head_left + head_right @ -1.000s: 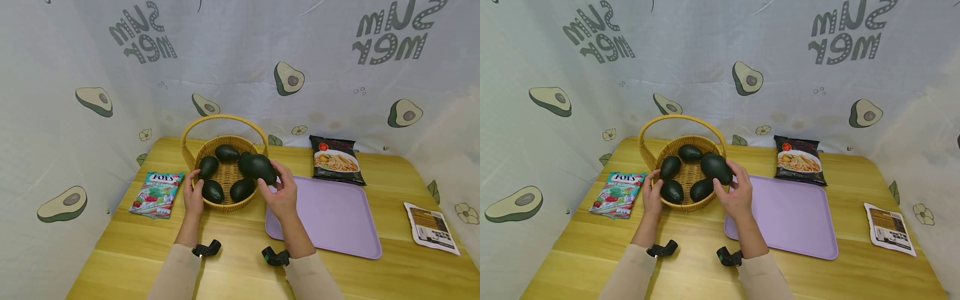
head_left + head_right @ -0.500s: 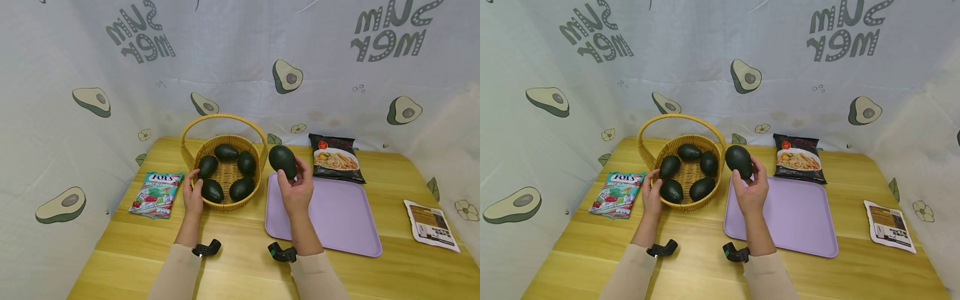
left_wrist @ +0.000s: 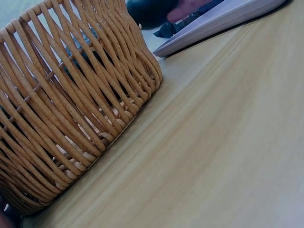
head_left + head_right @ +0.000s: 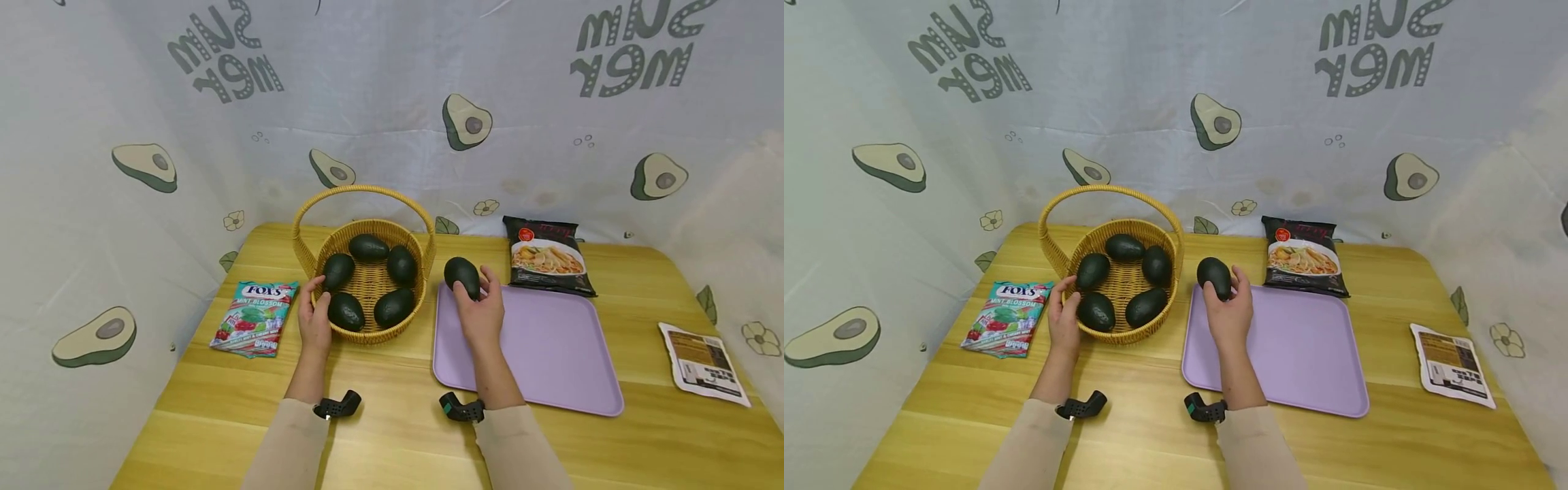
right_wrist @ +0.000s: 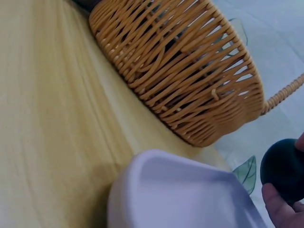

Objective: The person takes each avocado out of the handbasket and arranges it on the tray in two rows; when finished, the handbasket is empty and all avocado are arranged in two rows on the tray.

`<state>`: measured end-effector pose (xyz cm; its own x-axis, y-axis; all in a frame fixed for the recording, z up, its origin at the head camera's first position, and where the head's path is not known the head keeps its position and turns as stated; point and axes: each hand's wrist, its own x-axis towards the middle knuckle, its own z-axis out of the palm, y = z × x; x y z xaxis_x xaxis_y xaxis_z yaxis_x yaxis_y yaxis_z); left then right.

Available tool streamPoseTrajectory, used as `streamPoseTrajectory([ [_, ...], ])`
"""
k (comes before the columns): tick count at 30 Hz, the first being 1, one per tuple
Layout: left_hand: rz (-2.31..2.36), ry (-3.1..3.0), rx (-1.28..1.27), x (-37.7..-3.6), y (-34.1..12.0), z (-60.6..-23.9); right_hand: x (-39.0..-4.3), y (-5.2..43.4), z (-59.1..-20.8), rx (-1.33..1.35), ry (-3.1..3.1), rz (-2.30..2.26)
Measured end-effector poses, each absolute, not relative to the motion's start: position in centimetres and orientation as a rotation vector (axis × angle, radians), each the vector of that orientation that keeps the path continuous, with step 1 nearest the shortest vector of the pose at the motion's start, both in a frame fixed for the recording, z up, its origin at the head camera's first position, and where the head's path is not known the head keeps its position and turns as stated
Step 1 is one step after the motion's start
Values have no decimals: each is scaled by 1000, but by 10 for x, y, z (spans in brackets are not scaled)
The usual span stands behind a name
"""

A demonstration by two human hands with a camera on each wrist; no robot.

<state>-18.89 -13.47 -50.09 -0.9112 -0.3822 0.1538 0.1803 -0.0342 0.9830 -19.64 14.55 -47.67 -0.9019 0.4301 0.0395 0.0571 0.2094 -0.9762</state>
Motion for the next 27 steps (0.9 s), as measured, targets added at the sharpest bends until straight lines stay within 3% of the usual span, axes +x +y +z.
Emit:
streamPoseTrajectory([
  [27, -2006, -1883, 221, -188, -135, -500, -194, 142, -476, -375, -2587, 1482],
])
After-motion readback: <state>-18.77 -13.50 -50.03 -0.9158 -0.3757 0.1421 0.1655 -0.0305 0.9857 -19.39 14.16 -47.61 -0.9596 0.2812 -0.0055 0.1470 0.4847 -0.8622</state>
